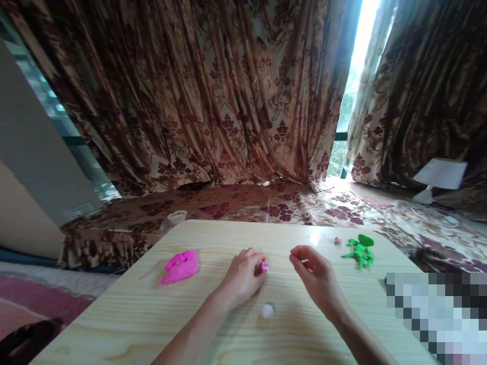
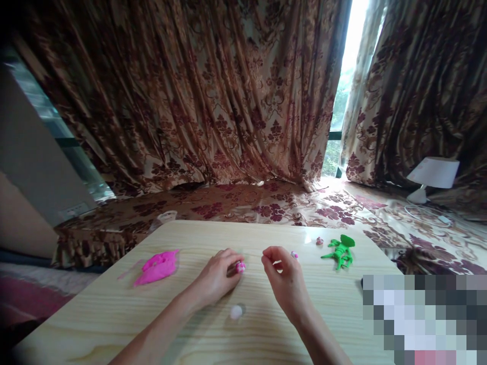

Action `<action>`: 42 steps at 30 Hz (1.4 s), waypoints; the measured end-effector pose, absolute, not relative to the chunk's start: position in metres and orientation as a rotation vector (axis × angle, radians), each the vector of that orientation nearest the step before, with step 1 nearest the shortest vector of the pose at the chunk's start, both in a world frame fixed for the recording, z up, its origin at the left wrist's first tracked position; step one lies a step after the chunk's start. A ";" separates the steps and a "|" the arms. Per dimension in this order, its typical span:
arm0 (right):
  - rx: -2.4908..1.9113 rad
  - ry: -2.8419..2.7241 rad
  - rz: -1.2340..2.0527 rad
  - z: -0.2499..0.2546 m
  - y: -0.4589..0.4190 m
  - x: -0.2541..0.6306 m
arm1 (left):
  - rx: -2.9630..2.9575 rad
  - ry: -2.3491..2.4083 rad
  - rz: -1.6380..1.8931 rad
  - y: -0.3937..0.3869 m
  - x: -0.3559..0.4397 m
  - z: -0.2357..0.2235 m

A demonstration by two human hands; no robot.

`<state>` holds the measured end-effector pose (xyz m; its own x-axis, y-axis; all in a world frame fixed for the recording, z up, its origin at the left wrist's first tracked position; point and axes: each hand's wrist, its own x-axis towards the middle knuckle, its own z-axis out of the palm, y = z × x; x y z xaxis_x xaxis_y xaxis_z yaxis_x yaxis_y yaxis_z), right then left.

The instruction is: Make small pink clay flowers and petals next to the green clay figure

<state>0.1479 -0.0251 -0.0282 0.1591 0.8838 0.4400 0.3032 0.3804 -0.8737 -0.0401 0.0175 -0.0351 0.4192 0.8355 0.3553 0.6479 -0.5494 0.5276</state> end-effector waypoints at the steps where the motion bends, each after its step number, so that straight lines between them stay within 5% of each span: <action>1: -1.150 -1.404 0.586 -0.028 -0.025 0.147 | 2.363 1.278 0.869 0.017 -0.039 -0.034; 7: -1.072 -1.438 0.571 -0.025 -0.026 0.147 | 1.930 1.086 1.127 0.006 -0.033 -0.013; 16: -1.037 -1.471 0.514 -0.013 -0.034 0.143 | 1.201 0.666 1.003 -0.015 -0.028 0.011; 42: -1.059 -1.424 0.524 -0.012 -0.039 0.139 | 0.629 0.431 0.853 -0.008 -0.030 0.003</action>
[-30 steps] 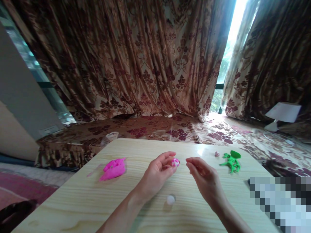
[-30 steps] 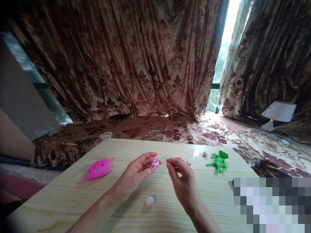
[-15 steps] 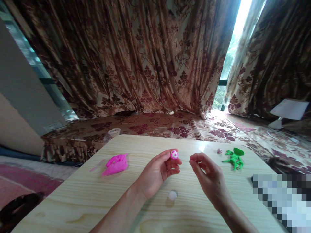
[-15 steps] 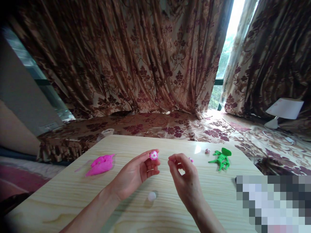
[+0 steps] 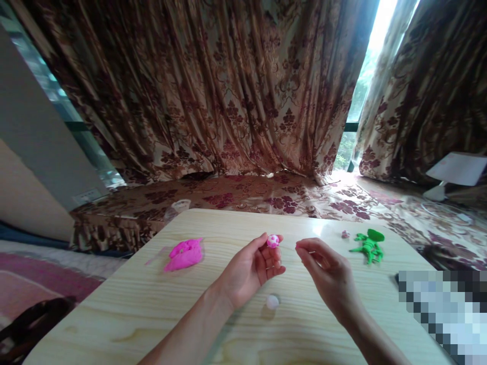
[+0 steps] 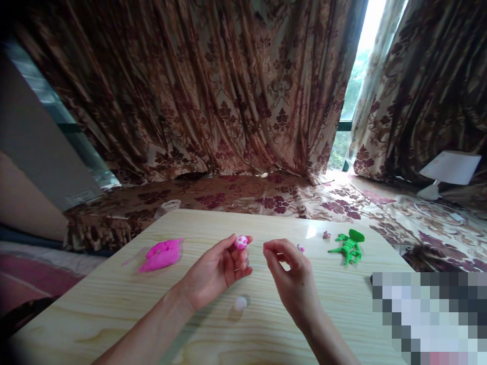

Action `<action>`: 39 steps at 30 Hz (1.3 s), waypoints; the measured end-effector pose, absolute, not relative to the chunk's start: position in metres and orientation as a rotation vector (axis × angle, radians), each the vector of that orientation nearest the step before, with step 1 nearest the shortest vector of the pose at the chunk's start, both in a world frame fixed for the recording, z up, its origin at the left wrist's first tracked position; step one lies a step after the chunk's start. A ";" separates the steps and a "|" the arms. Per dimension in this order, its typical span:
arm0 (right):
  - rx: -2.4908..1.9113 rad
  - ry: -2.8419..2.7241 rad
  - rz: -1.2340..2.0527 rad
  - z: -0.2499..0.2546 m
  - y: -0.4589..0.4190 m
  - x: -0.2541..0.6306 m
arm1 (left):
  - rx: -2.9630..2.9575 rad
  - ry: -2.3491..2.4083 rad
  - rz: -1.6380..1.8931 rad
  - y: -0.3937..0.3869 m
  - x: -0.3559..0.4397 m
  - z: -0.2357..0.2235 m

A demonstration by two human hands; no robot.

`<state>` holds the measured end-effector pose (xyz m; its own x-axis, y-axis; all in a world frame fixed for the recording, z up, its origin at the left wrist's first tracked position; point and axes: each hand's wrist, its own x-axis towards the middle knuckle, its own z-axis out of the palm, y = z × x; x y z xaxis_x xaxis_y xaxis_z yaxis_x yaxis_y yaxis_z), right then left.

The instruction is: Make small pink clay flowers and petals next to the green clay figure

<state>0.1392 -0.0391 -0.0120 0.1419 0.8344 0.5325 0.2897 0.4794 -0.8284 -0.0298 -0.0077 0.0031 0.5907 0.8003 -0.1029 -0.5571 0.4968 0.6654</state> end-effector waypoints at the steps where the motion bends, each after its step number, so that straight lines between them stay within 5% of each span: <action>1: -1.062 -1.419 0.531 -0.011 -0.040 0.139 | 0.619 0.446 0.855 -0.007 -0.030 0.003; 26: -1.010 -1.488 0.569 -0.013 -0.038 0.140 | 0.664 0.561 0.877 -0.006 -0.027 0.001; 39: -1.036 -1.417 0.560 -0.016 -0.036 0.139 | 1.143 0.785 1.090 -0.013 -0.019 -0.003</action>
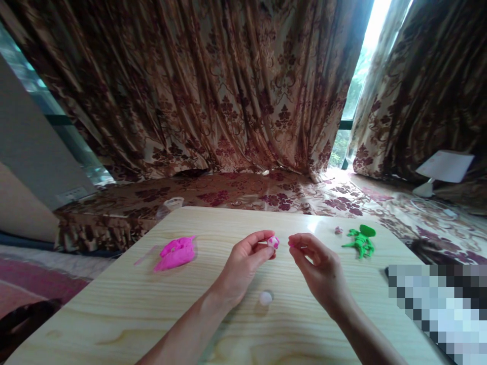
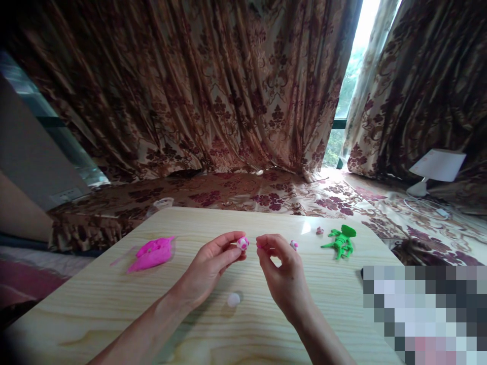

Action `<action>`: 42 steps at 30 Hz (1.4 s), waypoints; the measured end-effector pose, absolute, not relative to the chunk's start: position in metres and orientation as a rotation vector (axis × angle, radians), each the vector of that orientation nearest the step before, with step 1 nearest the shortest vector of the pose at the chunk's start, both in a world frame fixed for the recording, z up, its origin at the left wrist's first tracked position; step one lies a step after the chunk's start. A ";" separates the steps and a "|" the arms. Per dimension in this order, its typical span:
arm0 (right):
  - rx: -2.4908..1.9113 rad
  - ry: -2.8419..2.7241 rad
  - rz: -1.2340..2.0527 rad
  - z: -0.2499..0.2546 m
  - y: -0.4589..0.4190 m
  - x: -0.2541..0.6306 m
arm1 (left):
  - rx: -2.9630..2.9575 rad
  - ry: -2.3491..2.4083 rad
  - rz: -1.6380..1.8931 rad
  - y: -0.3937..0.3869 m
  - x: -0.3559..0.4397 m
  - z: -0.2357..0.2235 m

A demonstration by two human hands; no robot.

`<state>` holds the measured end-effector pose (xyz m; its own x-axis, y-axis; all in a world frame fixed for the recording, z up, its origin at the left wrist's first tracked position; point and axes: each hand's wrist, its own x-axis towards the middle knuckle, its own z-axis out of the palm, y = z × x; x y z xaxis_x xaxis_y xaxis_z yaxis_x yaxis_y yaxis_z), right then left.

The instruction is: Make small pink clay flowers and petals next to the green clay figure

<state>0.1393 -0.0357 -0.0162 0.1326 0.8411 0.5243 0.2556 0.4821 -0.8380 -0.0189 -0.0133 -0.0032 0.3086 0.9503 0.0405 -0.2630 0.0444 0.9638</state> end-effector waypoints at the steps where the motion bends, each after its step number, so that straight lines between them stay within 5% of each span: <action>1: -1.036 -1.403 0.570 -0.017 -0.036 0.139 | 1.159 0.783 1.091 -0.013 -0.019 -0.004; 42: -1.050 -1.641 0.348 -0.010 -0.040 0.136 | 1.536 0.858 1.133 -0.016 -0.014 -0.009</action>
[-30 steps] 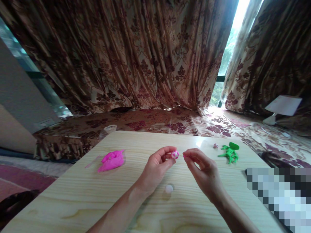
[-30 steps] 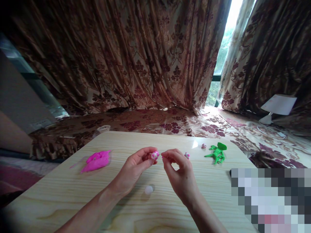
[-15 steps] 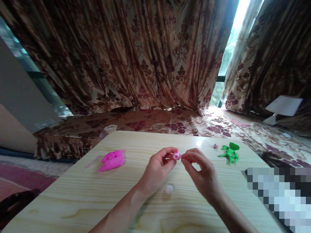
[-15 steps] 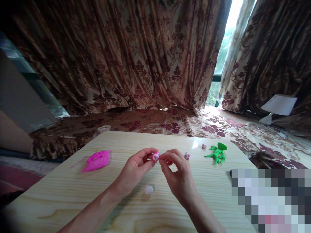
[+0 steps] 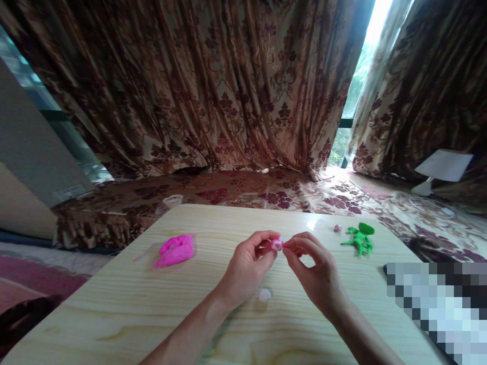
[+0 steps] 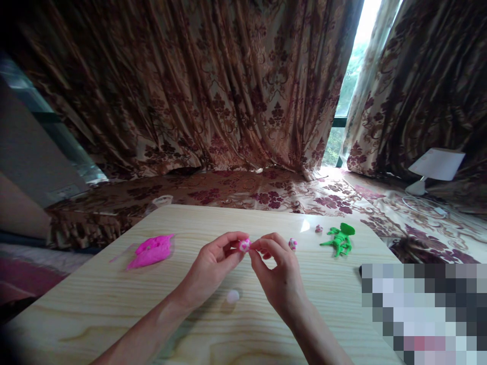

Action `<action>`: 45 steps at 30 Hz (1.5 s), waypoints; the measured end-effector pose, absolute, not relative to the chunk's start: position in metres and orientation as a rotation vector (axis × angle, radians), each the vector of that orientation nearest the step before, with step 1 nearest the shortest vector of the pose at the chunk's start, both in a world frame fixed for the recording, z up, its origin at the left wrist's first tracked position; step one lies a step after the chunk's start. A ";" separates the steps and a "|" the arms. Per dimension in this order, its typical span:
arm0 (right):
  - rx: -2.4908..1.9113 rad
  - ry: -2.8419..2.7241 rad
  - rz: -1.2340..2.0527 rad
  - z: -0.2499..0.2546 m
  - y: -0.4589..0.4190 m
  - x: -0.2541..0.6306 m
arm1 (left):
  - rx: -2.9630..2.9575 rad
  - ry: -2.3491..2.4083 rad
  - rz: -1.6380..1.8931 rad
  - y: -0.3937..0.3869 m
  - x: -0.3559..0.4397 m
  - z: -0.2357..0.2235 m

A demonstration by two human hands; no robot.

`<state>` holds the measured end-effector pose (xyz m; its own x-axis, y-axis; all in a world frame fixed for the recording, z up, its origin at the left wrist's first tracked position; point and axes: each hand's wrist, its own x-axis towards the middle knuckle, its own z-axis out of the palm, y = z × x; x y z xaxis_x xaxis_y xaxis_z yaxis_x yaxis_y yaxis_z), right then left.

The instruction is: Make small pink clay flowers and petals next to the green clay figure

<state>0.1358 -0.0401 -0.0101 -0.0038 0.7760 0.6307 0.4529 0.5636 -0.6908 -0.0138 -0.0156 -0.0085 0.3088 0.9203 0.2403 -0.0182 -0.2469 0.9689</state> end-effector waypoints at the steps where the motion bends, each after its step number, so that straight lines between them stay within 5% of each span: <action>1: -1.055 -1.643 0.348 -0.010 -0.040 0.136 | 1.542 0.856 1.136 -0.016 -0.014 -0.009; 29: -1.045 -1.603 0.288 -0.008 -0.043 0.136 | 1.458 0.828 1.060 -0.016 -0.016 -0.007; 45: -1.100 -1.337 0.679 -0.024 -0.030 0.139 | 2.179 1.182 1.060 -0.001 -0.029 -0.029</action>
<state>0.1394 -0.0298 -0.0237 0.1642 0.8964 0.4118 0.1964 0.3794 -0.9042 -0.0295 -0.0009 -0.0286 0.3402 0.8436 0.4154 0.5045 -0.5365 0.6765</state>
